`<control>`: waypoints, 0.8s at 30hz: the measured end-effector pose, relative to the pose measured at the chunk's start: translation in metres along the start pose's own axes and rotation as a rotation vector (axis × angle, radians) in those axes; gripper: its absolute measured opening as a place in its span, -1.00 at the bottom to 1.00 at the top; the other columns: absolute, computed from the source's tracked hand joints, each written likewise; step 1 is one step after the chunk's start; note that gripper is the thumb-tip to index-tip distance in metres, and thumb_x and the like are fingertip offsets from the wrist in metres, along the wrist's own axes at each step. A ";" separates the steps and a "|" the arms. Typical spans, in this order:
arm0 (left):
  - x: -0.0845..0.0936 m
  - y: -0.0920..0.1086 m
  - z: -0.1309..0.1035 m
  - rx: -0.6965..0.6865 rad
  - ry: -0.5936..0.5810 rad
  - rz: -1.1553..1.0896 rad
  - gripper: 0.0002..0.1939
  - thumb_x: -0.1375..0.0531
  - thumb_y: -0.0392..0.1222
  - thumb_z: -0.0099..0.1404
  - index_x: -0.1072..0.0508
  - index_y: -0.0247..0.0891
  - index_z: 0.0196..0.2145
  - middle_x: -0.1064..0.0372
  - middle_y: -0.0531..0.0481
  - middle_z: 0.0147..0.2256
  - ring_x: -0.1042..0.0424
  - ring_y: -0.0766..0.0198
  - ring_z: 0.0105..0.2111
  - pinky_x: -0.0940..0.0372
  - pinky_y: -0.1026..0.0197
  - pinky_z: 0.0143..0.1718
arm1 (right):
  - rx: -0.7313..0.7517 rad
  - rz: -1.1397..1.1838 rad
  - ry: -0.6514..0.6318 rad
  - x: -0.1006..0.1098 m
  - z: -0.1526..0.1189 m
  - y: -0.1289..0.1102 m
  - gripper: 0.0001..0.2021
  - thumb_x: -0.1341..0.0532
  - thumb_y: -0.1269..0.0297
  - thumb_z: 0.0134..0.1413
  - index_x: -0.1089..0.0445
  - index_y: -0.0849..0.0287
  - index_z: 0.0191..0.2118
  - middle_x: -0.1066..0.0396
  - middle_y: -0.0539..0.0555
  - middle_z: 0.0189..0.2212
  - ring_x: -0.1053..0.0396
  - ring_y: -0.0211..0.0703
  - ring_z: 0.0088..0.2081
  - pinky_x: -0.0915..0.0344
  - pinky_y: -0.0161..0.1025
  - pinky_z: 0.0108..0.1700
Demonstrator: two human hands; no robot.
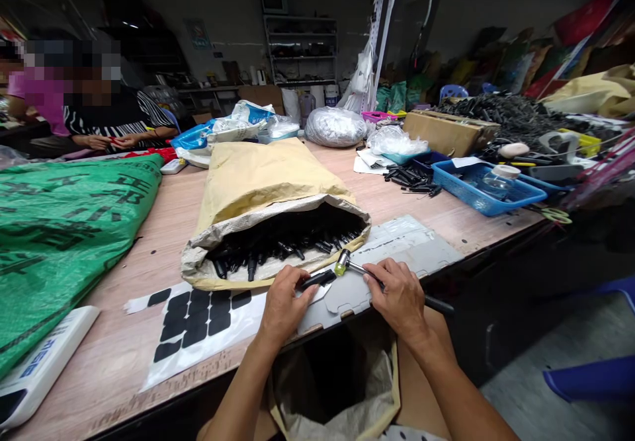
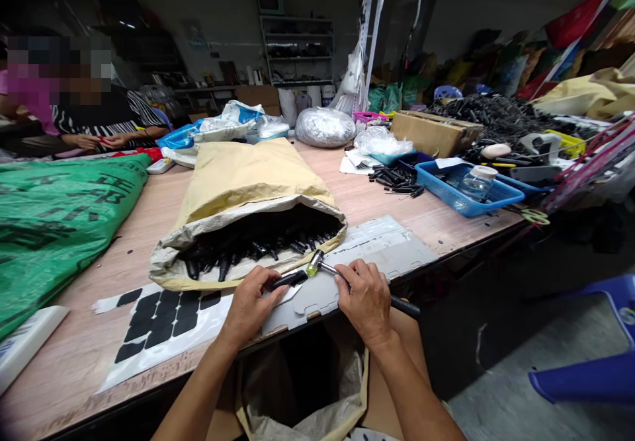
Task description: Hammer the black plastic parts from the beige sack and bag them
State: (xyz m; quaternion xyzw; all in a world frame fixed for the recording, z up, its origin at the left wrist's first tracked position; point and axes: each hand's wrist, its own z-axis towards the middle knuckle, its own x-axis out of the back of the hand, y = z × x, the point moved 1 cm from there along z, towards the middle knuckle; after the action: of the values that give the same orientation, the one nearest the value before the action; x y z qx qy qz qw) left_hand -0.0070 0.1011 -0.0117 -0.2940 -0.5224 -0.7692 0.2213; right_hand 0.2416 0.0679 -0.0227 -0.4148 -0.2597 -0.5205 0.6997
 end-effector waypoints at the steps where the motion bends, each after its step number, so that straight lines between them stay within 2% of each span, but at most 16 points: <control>1: 0.000 -0.001 0.000 0.004 0.000 -0.013 -0.91 -0.27 -0.20 0.28 -0.49 -0.19 -0.23 -0.37 -0.01 -0.28 -0.38 0.18 -0.27 -0.28 0.19 -0.26 | 0.005 0.012 0.004 0.000 0.000 0.001 -0.82 -0.24 0.29 0.25 -0.55 -0.03 -0.08 -0.46 0.03 -0.29 -0.30 -0.07 -0.21 -0.14 -0.17 -0.16; 6: -0.002 -0.004 0.002 -0.032 -0.007 0.008 -0.88 -0.26 -0.21 0.30 -0.54 -0.19 -0.19 -0.39 -0.02 -0.28 -0.39 0.15 -0.22 -0.28 0.13 -0.16 | -0.009 0.232 0.059 0.008 -0.002 -0.004 -0.76 -0.13 0.28 0.35 -0.51 0.09 -0.02 -0.48 0.06 -0.26 -0.41 -0.12 -0.19 -0.27 -0.21 -0.12; 11: -0.003 -0.007 0.002 -0.066 -0.009 -0.002 -0.83 -0.27 -0.19 0.31 -0.57 -0.20 -0.14 -0.41 -0.04 -0.28 -0.40 0.13 -0.19 -0.28 0.11 -0.12 | 0.019 0.474 0.037 0.014 -0.012 -0.029 -0.75 -0.10 0.26 0.39 -0.49 0.11 0.02 -0.50 0.08 -0.22 -0.47 -0.14 -0.16 -0.33 -0.25 -0.09; 16: -0.004 -0.006 0.001 -0.071 0.008 -0.037 -0.84 -0.28 -0.21 0.30 -0.59 -0.20 -0.15 -0.41 -0.03 -0.30 -0.39 0.16 -0.22 -0.28 0.14 -0.13 | 0.056 0.420 -0.035 0.007 -0.021 -0.041 -0.74 -0.09 0.28 0.41 -0.48 0.11 0.04 -0.48 0.08 -0.24 -0.46 -0.15 -0.18 -0.34 -0.25 -0.09; 20: -0.004 -0.004 0.001 -0.055 0.008 -0.048 -0.83 -0.28 -0.23 0.30 -0.59 -0.20 -0.15 -0.39 -0.02 -0.30 -0.38 0.16 -0.23 -0.27 0.14 -0.16 | 0.065 0.389 -0.035 0.009 -0.022 -0.045 -0.74 -0.09 0.29 0.40 -0.48 0.10 0.04 -0.47 0.07 -0.27 -0.44 -0.16 -0.21 -0.33 -0.26 -0.12; 24: -0.002 -0.002 0.001 -0.050 -0.007 -0.047 -0.90 -0.25 -0.27 0.29 -0.58 -0.17 -0.25 -0.37 0.00 -0.32 -0.35 0.17 -0.23 -0.24 0.14 -0.17 | 0.110 0.420 -0.058 0.010 -0.024 -0.056 -0.73 -0.08 0.31 0.41 -0.47 0.10 0.07 -0.46 0.07 -0.27 -0.43 -0.17 -0.20 -0.32 -0.27 -0.10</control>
State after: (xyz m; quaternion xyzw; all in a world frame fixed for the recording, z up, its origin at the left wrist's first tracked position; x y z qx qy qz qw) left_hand -0.0063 0.1032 -0.0144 -0.2898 -0.5106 -0.7859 0.1941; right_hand 0.1900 0.0363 -0.0098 -0.4360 -0.2155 -0.3360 0.8066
